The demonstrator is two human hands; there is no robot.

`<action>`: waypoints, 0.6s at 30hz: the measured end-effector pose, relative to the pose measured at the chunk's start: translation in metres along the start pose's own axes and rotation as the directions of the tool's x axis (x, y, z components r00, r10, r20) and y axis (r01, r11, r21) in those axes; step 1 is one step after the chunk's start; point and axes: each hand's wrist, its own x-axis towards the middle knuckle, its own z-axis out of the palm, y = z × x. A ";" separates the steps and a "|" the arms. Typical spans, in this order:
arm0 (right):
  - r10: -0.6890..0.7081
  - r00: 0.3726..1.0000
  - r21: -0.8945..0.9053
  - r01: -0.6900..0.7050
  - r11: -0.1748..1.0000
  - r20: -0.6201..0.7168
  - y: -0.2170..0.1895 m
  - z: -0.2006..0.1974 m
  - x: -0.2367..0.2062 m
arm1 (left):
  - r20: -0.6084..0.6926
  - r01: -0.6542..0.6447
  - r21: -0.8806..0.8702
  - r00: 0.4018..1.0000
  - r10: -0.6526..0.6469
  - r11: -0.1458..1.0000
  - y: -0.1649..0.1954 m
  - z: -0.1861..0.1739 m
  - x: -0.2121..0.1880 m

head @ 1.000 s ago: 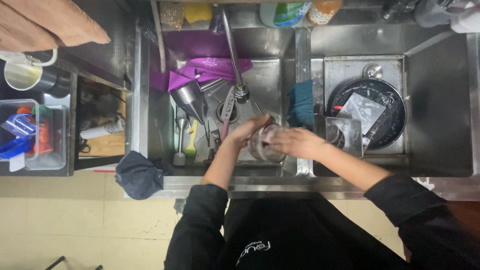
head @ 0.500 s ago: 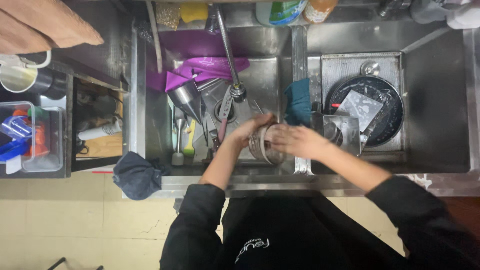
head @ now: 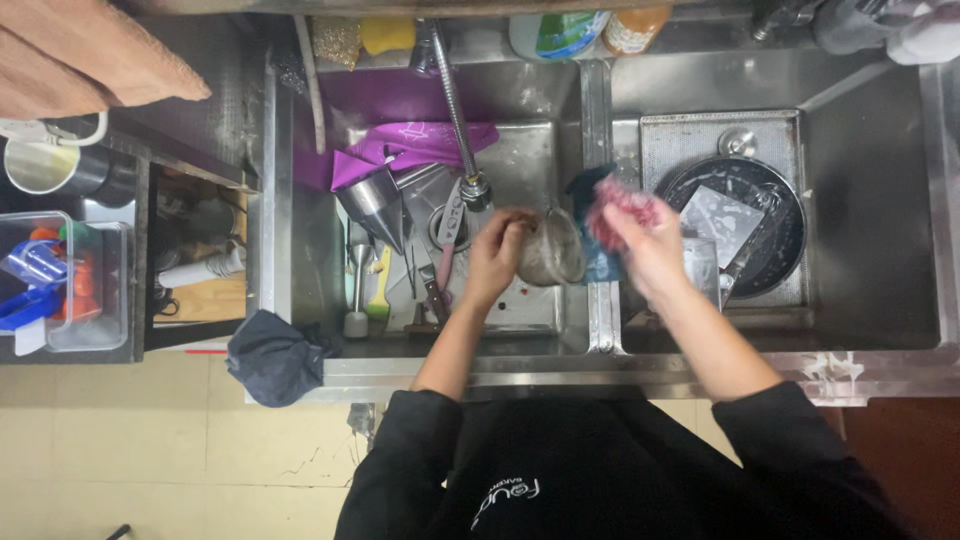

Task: The person washes several kitchen items in a double-basin stainless steel sink using a red scrubbing cloth and running water. They clean a metal spatula, a small metal cup, a square metal container, a whisk, a ladle, a piping bag, and a piping tip, rinsing each under the tap and placing them in the right basin.

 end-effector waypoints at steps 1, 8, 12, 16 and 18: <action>0.068 0.993 0.099 -0.078 0.992 0.099 -0.011 0.001 0.003 | 0.029 0.068 -0.137 0.997 -0.065 0.988 -0.006 -0.001 -0.001; 0.133 0.886 -0.708 0.256 0.658 0.444 -0.065 0.022 -0.003 | 0.224 0.080 -0.052 0.972 -0.067 0.995 -0.014 -0.020 0.005; -0.106 0.741 -0.708 0.667 0.233 0.663 -0.064 0.038 -0.018 | 0.384 0.240 -0.009 0.897 -0.218 0.971 0.008 -0.015 0.013; -0.157 0.651 -0.648 0.758 0.078 0.743 -0.045 0.033 -0.013 | 0.435 0.252 -0.083 0.880 -0.192 0.964 0.044 0.004 0.007; -0.101 0.751 -0.735 0.660 0.155 0.653 -0.033 0.023 -0.004 | 0.351 -0.024 0.269 0.933 -0.075 0.963 0.064 0.009 0.000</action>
